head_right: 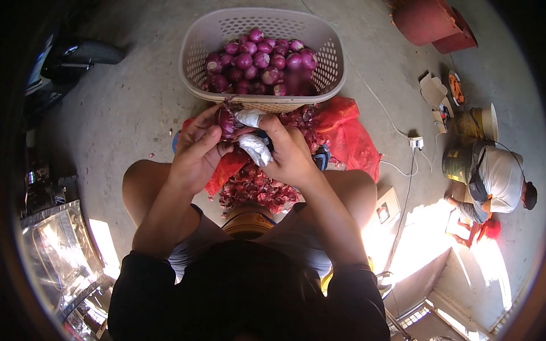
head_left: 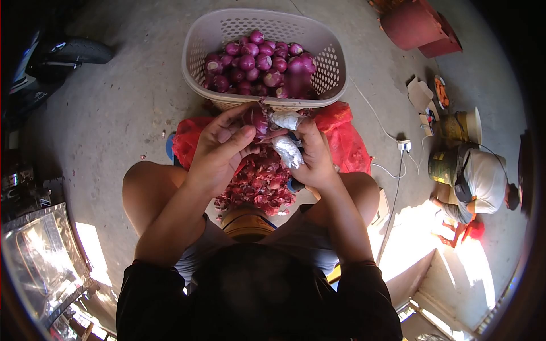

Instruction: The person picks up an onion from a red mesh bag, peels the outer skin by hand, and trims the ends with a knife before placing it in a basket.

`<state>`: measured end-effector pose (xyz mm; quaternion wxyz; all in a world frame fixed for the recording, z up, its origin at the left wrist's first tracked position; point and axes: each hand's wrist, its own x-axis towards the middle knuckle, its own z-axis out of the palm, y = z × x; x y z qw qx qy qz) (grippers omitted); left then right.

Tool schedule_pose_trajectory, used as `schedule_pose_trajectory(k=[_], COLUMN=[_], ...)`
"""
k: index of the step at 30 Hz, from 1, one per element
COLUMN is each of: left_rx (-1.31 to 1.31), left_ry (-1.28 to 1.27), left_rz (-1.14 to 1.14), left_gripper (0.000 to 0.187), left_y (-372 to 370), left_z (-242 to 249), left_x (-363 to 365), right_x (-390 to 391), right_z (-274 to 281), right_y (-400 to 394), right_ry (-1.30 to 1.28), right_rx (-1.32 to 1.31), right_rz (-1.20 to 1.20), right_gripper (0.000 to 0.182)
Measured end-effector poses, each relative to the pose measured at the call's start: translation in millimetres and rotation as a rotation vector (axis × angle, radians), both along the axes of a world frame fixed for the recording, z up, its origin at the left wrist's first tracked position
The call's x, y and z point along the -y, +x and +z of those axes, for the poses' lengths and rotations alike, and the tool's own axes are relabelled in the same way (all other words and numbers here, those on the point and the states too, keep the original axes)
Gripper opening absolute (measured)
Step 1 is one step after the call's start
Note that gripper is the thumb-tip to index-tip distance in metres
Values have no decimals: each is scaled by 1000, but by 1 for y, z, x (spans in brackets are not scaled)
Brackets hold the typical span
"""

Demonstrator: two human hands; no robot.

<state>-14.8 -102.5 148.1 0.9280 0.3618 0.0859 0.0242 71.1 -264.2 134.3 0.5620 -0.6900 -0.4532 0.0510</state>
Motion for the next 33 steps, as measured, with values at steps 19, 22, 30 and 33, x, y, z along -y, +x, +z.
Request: schedule_pose_trajectory(k=[19,22,30,33], left_rx=[41,141,226,253], left_ry=[122,339,666,797], left_rz=[99,185,223,270], left_gripper=[52,59,56,53], left_y=[3,6,4,4], left_z=[3,1,3,2], left_x=[-1,3,2,5], right_x=[6,5,9,9], right_z=[8,11,9,8], right_y=[-4,-5,-4,-3], right_ry=[115,-8,-102,-123], right_rx=[-540,-556,-334,-312], right_rz=[41,45,44,29], right_gripper=[46,54,57,56])
